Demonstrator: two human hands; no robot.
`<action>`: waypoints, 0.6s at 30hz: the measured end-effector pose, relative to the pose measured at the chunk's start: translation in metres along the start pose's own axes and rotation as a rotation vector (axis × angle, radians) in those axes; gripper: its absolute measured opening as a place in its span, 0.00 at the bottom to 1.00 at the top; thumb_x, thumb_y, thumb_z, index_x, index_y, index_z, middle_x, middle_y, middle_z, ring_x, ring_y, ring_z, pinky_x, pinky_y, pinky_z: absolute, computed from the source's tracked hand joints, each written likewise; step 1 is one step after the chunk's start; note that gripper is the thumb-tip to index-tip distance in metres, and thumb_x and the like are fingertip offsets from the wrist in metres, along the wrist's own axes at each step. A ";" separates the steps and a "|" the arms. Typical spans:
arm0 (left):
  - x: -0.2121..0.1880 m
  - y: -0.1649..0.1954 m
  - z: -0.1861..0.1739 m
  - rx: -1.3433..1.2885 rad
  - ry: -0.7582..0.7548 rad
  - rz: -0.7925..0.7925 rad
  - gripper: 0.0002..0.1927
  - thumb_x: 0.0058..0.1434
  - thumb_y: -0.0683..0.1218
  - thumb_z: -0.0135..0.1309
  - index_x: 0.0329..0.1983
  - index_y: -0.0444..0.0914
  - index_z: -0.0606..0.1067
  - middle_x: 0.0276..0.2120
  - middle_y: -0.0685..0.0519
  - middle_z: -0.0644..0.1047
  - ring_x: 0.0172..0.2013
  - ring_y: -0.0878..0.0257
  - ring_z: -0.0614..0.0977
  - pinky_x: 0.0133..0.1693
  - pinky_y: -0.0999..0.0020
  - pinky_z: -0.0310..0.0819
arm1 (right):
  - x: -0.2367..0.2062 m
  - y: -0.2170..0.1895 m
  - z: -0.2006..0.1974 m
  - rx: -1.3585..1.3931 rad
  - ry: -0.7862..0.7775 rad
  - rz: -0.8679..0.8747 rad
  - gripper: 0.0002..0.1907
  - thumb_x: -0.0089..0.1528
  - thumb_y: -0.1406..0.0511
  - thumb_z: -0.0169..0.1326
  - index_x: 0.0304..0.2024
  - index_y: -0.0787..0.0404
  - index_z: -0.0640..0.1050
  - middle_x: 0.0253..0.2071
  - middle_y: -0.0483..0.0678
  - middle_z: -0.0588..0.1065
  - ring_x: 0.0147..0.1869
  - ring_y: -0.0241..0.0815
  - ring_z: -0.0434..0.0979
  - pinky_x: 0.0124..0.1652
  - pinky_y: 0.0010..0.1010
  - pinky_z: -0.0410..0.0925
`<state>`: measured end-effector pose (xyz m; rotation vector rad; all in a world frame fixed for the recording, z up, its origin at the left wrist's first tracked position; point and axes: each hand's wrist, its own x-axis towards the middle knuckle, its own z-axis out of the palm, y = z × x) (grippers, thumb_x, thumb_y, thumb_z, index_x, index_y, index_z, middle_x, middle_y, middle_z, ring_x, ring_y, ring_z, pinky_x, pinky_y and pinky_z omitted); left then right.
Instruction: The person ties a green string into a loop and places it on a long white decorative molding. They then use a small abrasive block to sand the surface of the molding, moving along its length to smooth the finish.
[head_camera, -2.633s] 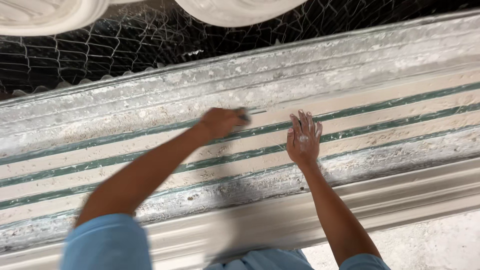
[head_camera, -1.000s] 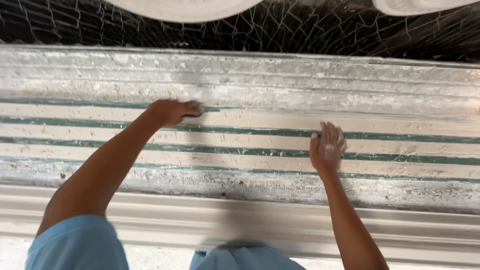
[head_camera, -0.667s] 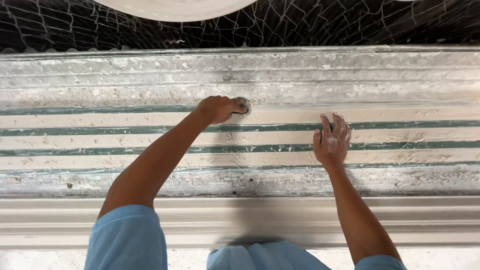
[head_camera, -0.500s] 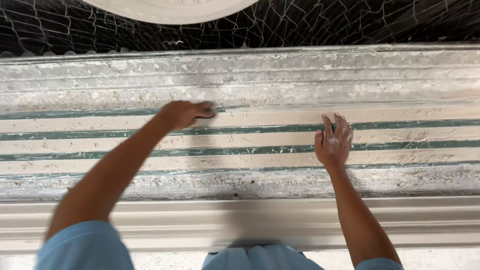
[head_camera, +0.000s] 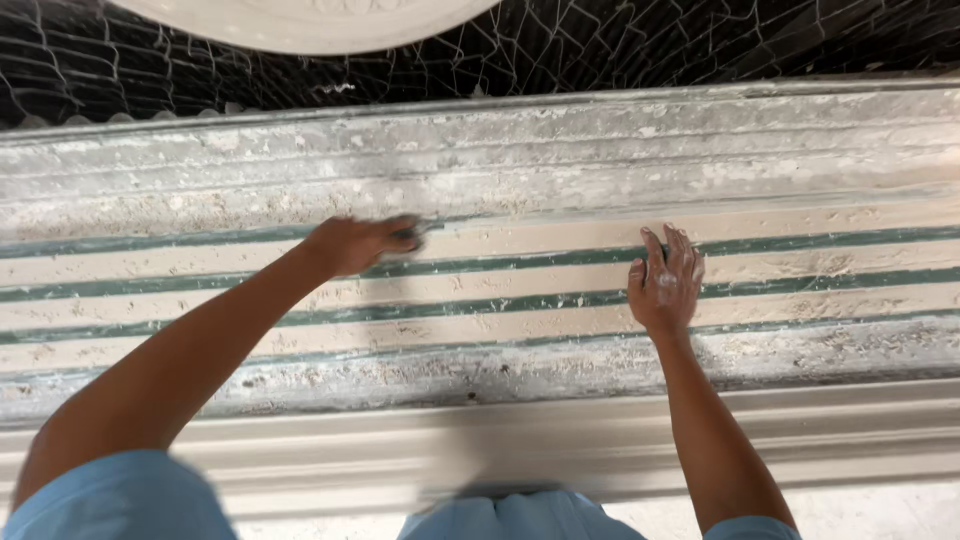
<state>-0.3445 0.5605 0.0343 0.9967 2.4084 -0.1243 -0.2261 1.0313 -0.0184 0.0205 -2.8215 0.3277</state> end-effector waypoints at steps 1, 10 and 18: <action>-0.010 -0.006 0.002 -0.006 0.089 0.042 0.32 0.68 0.42 0.45 0.67 0.71 0.63 0.75 0.67 0.56 0.35 0.67 0.84 0.25 0.72 0.82 | -0.001 0.000 0.002 -0.008 0.016 0.005 0.24 0.68 0.62 0.46 0.67 0.53 0.72 0.72 0.57 0.65 0.77 0.61 0.60 0.71 0.63 0.51; 0.100 0.073 0.009 0.066 0.238 0.207 0.32 0.65 0.40 0.45 0.65 0.69 0.68 0.73 0.66 0.57 0.44 0.60 0.84 0.33 0.71 0.82 | -0.002 0.005 -0.001 0.013 0.028 0.017 0.24 0.68 0.61 0.46 0.68 0.51 0.72 0.72 0.56 0.65 0.77 0.59 0.61 0.72 0.61 0.51; -0.026 -0.014 0.007 0.091 -0.140 -0.067 0.31 0.73 0.44 0.40 0.71 0.74 0.57 0.78 0.68 0.49 0.40 0.68 0.86 0.30 0.78 0.80 | -0.004 0.004 0.006 -0.022 0.058 0.027 0.24 0.67 0.63 0.46 0.67 0.53 0.72 0.70 0.57 0.66 0.76 0.58 0.62 0.71 0.59 0.52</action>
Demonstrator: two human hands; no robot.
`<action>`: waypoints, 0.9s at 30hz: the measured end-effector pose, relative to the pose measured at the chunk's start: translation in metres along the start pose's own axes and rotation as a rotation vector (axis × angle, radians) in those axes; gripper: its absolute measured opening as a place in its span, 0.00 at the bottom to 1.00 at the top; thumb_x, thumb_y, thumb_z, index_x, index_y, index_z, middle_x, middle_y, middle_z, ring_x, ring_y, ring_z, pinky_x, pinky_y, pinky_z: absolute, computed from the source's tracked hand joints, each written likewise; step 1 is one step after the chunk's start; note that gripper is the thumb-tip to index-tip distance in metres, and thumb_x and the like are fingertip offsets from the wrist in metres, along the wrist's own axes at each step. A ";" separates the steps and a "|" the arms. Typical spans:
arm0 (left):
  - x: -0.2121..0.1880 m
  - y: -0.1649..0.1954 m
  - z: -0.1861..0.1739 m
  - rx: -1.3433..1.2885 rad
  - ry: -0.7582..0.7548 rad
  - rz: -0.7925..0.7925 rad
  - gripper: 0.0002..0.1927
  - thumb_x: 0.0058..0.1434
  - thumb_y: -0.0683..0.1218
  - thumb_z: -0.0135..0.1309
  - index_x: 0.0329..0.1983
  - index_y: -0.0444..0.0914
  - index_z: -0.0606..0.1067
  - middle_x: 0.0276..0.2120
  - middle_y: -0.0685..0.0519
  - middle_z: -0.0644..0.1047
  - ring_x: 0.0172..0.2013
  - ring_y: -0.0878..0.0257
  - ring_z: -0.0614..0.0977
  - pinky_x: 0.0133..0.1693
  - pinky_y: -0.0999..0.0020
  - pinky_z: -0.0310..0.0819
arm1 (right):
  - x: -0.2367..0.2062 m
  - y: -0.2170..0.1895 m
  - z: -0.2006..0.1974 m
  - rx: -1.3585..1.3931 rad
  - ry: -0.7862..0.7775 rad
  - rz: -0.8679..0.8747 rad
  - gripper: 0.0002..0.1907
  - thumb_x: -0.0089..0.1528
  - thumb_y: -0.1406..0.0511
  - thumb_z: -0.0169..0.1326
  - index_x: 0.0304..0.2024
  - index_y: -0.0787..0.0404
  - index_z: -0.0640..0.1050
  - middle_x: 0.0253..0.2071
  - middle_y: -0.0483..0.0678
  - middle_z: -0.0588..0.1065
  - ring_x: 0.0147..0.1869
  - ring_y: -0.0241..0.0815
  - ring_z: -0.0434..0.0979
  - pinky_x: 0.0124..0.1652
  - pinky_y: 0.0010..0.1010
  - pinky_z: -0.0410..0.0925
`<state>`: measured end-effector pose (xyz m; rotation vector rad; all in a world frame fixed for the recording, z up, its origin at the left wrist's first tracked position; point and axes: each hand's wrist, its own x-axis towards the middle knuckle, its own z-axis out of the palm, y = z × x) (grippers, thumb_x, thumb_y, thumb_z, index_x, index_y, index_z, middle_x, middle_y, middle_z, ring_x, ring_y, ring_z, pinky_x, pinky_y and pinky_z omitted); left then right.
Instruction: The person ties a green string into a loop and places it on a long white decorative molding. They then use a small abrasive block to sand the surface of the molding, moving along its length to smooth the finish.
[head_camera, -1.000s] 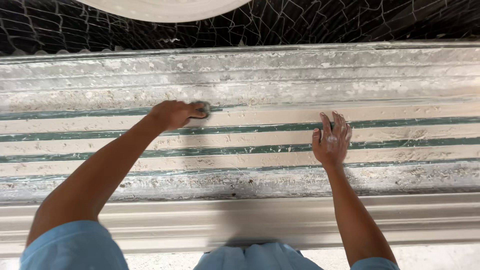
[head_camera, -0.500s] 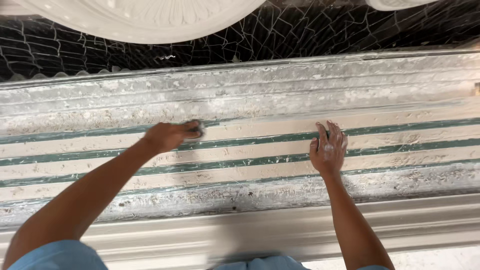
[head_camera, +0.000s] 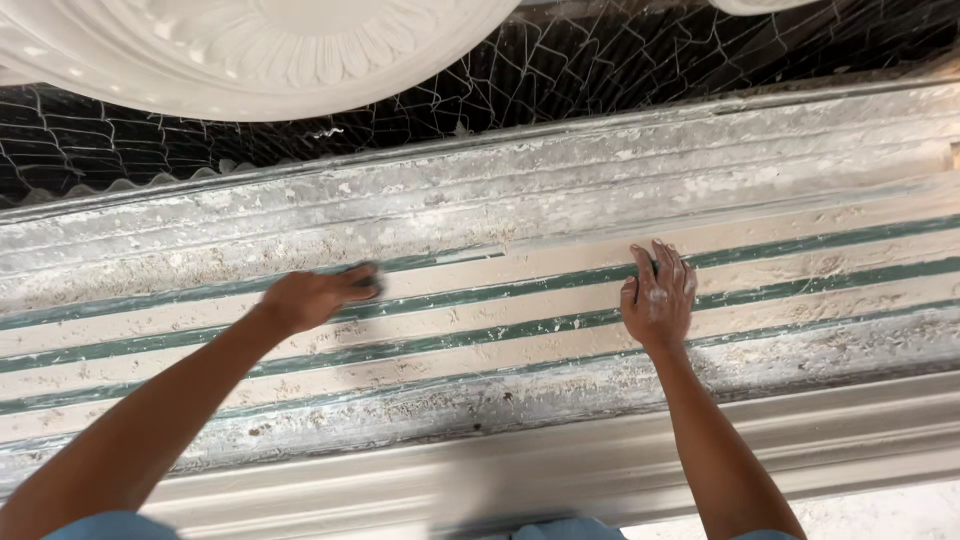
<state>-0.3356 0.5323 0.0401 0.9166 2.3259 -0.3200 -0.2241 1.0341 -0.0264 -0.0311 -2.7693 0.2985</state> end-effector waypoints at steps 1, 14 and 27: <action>0.014 0.011 -0.004 -0.099 0.076 0.063 0.31 0.71 0.43 0.40 0.70 0.71 0.59 0.76 0.65 0.52 0.43 0.66 0.84 0.27 0.76 0.81 | -0.001 0.000 0.000 0.003 -0.001 0.000 0.24 0.67 0.63 0.45 0.67 0.54 0.72 0.70 0.57 0.66 0.76 0.58 0.61 0.71 0.59 0.53; 0.031 0.025 -0.025 -0.257 0.102 0.081 0.26 0.69 0.47 0.40 0.66 0.70 0.65 0.75 0.66 0.55 0.26 0.68 0.82 0.27 0.74 0.81 | 0.001 0.000 -0.001 -0.007 -0.037 0.018 0.25 0.66 0.63 0.45 0.67 0.54 0.72 0.70 0.57 0.66 0.76 0.58 0.61 0.70 0.60 0.52; 0.050 0.039 -0.028 -0.190 0.104 0.092 0.34 0.64 0.39 0.47 0.67 0.67 0.65 0.75 0.67 0.54 0.37 0.67 0.84 0.27 0.71 0.80 | -0.001 0.003 -0.005 0.008 -0.031 -0.002 0.25 0.67 0.63 0.47 0.67 0.53 0.72 0.71 0.56 0.66 0.77 0.57 0.61 0.71 0.59 0.51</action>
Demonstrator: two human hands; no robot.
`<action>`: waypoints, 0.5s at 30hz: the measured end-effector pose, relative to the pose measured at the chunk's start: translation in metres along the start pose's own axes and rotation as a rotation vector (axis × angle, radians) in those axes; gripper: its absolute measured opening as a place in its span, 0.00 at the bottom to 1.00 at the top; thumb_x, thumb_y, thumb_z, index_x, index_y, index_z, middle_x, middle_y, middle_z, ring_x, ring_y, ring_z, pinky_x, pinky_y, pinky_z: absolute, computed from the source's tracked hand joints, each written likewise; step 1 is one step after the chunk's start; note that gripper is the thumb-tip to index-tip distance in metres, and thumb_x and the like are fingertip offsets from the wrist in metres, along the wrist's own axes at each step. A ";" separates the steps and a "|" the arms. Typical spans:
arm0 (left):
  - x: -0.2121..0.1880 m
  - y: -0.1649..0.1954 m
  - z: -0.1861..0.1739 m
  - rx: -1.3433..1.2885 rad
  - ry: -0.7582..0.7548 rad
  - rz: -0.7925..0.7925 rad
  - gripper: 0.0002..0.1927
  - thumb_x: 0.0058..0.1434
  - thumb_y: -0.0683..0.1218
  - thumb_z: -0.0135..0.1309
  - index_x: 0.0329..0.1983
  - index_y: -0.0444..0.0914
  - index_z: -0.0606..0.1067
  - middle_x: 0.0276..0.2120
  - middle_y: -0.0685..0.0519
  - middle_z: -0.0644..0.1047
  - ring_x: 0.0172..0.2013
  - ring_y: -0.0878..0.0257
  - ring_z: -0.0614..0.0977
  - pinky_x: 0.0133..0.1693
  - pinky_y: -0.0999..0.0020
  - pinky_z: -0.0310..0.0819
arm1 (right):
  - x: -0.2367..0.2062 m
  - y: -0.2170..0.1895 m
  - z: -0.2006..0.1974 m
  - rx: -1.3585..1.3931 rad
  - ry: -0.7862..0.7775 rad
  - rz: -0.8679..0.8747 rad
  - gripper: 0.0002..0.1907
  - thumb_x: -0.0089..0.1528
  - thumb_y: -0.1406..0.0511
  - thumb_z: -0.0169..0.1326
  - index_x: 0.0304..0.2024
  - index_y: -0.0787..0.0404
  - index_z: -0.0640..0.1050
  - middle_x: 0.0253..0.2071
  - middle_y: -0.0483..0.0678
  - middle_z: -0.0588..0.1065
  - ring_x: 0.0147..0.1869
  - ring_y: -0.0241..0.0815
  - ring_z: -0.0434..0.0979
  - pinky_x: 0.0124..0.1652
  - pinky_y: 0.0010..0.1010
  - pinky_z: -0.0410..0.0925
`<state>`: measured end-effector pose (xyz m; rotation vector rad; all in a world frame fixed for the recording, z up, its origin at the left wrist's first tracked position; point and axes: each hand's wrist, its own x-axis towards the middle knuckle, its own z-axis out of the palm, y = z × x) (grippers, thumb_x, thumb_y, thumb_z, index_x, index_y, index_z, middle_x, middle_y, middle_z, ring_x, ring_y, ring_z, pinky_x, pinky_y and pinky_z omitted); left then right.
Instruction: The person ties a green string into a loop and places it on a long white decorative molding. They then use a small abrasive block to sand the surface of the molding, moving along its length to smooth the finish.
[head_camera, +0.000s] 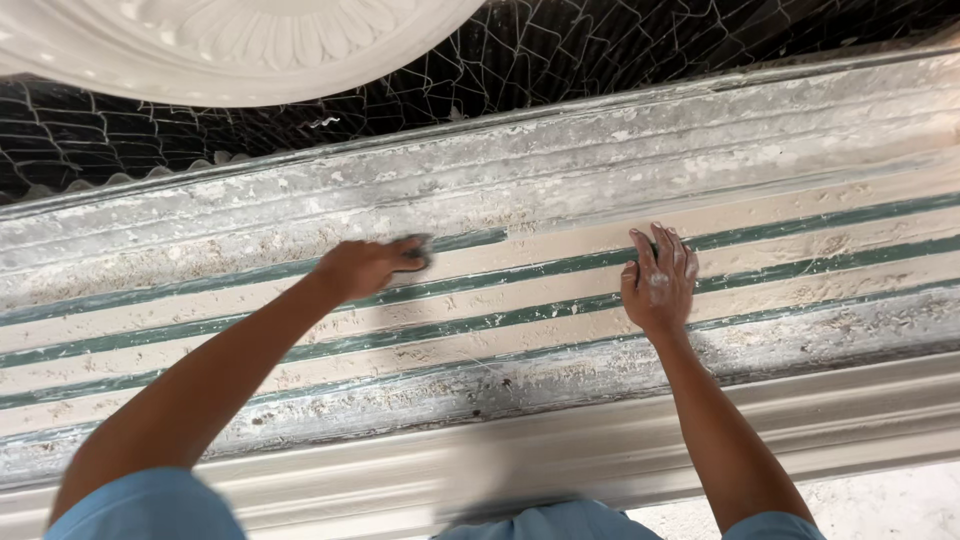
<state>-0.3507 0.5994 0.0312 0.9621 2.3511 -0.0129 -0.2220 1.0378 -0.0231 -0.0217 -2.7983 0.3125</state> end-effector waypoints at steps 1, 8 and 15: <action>-0.008 -0.004 -0.001 0.019 -0.030 -0.021 0.33 0.66 0.40 0.46 0.68 0.68 0.65 0.75 0.66 0.54 0.34 0.66 0.84 0.27 0.72 0.80 | 0.000 -0.001 0.001 -0.010 0.001 0.016 0.25 0.67 0.63 0.46 0.67 0.53 0.72 0.70 0.56 0.66 0.77 0.57 0.61 0.71 0.59 0.51; 0.128 0.092 -0.040 0.098 0.324 0.269 0.20 0.68 0.47 0.44 0.60 0.63 0.72 0.64 0.62 0.72 0.36 0.60 0.83 0.34 0.61 0.83 | 0.002 -0.003 -0.004 -0.002 0.003 0.011 0.24 0.67 0.62 0.47 0.67 0.53 0.73 0.70 0.56 0.66 0.76 0.57 0.61 0.71 0.60 0.51; 0.078 0.065 -0.033 -0.003 0.015 0.112 0.28 0.70 0.39 0.40 0.66 0.64 0.68 0.75 0.66 0.56 0.36 0.61 0.83 0.35 0.65 0.83 | 0.004 -0.002 -0.006 0.014 -0.001 0.021 0.24 0.67 0.62 0.46 0.67 0.53 0.72 0.70 0.55 0.66 0.76 0.57 0.60 0.71 0.59 0.52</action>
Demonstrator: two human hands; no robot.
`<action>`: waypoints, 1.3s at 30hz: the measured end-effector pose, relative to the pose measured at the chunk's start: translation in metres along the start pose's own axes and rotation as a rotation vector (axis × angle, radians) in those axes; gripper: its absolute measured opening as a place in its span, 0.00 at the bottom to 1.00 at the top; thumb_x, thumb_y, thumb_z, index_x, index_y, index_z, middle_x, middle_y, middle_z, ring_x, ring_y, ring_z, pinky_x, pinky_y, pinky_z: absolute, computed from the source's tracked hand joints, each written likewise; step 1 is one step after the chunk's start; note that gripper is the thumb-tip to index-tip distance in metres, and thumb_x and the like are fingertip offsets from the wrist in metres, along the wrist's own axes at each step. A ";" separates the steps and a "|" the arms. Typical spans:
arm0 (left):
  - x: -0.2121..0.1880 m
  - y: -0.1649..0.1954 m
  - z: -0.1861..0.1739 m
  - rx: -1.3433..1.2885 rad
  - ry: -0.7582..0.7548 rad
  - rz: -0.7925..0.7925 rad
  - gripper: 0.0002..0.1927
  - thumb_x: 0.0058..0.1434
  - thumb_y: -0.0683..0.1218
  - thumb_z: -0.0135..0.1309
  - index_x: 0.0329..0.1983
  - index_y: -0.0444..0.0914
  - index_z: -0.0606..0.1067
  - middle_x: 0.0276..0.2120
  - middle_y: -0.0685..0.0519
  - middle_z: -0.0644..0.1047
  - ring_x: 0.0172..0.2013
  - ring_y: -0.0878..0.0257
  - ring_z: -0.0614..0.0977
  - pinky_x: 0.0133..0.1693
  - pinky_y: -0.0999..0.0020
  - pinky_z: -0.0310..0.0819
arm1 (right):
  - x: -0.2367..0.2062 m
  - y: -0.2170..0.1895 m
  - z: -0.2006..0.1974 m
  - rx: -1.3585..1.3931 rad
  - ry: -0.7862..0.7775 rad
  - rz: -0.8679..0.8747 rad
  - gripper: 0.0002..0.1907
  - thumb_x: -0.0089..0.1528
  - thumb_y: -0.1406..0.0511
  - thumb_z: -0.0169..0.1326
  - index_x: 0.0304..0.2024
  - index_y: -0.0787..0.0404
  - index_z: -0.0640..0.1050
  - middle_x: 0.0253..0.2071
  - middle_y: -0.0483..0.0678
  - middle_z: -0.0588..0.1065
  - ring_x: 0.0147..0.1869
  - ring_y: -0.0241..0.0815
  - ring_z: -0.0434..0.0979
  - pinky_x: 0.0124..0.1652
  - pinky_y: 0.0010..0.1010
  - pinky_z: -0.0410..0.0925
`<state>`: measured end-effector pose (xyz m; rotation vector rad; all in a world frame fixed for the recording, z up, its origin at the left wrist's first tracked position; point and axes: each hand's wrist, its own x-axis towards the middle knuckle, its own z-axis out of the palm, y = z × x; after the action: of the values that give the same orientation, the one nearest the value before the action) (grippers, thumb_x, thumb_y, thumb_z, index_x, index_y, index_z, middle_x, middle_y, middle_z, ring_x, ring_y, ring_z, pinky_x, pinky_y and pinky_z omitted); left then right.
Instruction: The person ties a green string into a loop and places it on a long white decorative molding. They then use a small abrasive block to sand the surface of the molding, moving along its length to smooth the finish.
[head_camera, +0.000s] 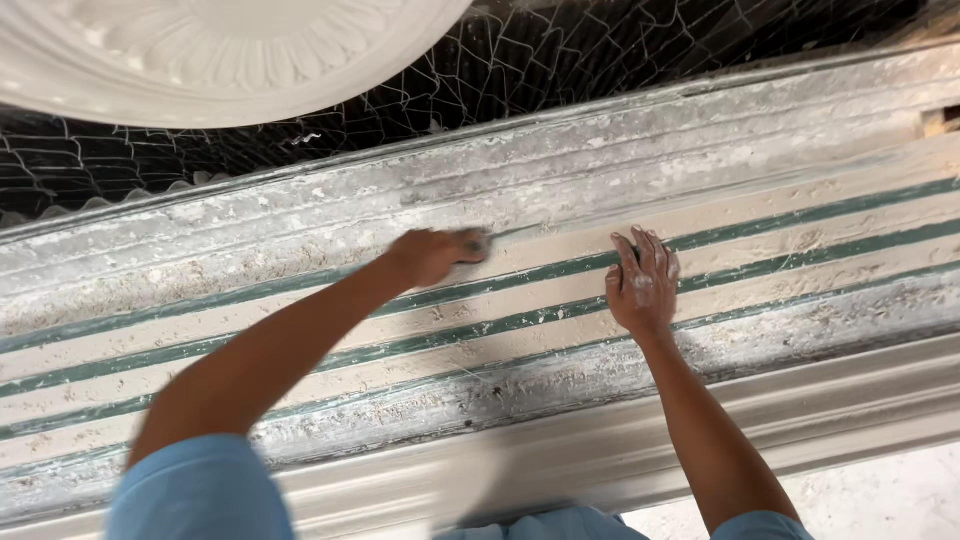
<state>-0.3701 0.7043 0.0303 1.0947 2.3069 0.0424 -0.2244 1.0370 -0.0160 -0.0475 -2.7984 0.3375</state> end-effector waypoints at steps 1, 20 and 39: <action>-0.015 -0.008 0.004 0.045 -0.075 -0.054 0.34 0.69 0.36 0.38 0.69 0.66 0.65 0.76 0.64 0.54 0.36 0.63 0.83 0.33 0.67 0.84 | 0.000 -0.001 0.001 -0.017 -0.007 0.017 0.25 0.66 0.62 0.46 0.67 0.53 0.72 0.70 0.56 0.66 0.76 0.57 0.60 0.71 0.59 0.51; -0.008 0.004 0.019 -0.005 0.163 0.058 0.34 0.68 0.37 0.36 0.68 0.66 0.64 0.73 0.56 0.58 0.28 0.62 0.84 0.26 0.69 0.81 | -0.005 0.006 0.008 -0.036 0.056 0.012 0.25 0.63 0.63 0.46 0.64 0.54 0.73 0.67 0.55 0.67 0.73 0.58 0.63 0.68 0.62 0.54; 0.084 0.076 -0.012 0.011 -0.046 -0.025 0.16 0.79 0.58 0.37 0.65 0.64 0.72 0.55 0.59 0.79 0.44 0.59 0.83 0.45 0.63 0.80 | -0.005 0.012 0.009 0.012 0.054 0.038 0.29 0.64 0.62 0.47 0.67 0.65 0.67 0.69 0.58 0.66 0.76 0.58 0.61 0.70 0.61 0.52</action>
<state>-0.3647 0.8177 0.0188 1.0609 2.2821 -0.0049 -0.2224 1.0462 -0.0288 -0.1052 -2.7451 0.3564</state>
